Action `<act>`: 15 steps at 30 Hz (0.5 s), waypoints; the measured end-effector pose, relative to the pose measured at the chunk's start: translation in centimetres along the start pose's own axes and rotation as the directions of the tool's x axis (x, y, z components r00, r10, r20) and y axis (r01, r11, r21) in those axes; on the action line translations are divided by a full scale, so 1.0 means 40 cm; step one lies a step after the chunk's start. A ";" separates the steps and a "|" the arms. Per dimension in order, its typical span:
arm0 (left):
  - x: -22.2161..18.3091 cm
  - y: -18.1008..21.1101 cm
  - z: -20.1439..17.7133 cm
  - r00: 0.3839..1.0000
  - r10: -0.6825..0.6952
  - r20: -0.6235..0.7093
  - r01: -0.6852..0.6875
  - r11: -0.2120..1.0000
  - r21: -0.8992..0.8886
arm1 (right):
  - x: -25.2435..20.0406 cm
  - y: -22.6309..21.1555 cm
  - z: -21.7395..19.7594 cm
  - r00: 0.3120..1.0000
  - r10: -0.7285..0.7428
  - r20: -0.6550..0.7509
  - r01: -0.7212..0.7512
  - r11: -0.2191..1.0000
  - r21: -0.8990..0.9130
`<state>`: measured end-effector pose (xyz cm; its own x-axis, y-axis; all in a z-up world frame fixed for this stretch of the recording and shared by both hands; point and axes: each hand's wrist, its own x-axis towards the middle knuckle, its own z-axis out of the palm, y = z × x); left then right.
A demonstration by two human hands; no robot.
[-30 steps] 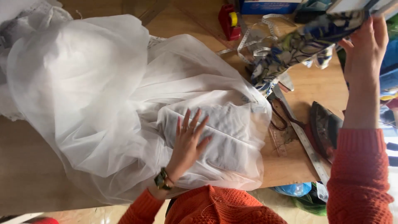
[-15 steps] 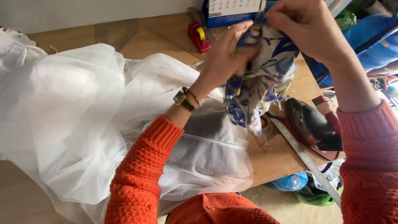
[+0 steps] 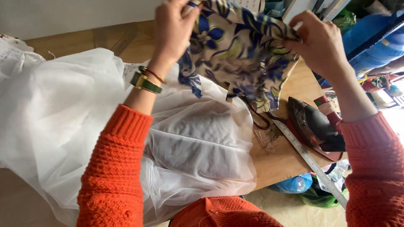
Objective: Smoothing and ironing various fabric pieces on a workbench.
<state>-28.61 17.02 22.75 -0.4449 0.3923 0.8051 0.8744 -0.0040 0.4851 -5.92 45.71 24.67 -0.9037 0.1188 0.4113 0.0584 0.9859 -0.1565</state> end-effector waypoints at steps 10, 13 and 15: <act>-0.039 -0.093 -0.072 0.964 -0.206 0.166 0.225 0.969 -0.104 | -0.024 0.042 0.013 1.000 0.004 -0.019 0.004 0.917 0.399; -0.045 -0.091 -0.071 0.942 -0.229 0.245 0.289 0.924 -0.249 | -0.017 0.040 0.041 0.995 0.098 0.013 -0.085 0.776 0.625; -0.048 -0.099 -0.057 0.928 -0.275 0.250 0.340 0.900 -0.272 | -0.005 0.023 0.059 0.954 0.267 0.132 -0.217 0.320 0.922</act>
<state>-31.67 14.17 20.06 -0.6049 0.5953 0.5288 0.5835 -0.1205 0.8031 -6.68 46.31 22.34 -0.9030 0.3616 0.2320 -0.1758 0.1818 -0.9675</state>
